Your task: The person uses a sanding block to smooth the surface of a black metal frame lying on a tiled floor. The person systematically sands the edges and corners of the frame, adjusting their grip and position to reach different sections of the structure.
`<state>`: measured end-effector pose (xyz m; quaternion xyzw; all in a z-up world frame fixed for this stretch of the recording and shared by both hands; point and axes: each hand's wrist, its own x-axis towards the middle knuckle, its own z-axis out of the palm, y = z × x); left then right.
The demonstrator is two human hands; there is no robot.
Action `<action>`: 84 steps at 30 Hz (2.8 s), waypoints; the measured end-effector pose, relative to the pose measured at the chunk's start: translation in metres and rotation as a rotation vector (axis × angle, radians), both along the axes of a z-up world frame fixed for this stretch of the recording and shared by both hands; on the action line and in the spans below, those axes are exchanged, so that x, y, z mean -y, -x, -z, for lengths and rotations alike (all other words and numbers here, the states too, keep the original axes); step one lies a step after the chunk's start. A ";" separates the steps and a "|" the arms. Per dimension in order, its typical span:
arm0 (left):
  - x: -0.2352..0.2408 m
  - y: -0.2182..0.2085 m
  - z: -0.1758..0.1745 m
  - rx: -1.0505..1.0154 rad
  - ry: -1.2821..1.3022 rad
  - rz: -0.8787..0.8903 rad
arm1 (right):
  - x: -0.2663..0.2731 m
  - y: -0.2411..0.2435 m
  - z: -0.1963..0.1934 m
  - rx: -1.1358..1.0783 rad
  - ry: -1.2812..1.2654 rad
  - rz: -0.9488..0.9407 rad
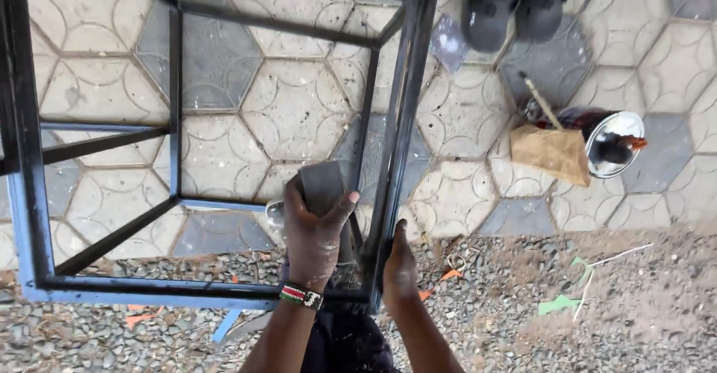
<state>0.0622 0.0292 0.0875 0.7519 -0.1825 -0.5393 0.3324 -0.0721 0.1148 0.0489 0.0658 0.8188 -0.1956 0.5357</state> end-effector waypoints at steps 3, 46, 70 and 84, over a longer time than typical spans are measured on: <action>-0.002 -0.002 0.002 -0.133 -0.047 -0.047 | 0.009 -0.001 0.016 0.008 0.114 0.172; 0.114 0.079 0.032 0.028 0.181 0.161 | 0.069 0.055 0.018 -0.456 0.303 -0.444; 0.118 0.086 0.049 0.148 0.311 0.087 | 0.072 0.053 0.033 -0.469 0.364 -0.500; 0.111 0.097 0.065 0.226 0.279 0.093 | 0.058 0.059 0.047 -0.446 0.392 -0.473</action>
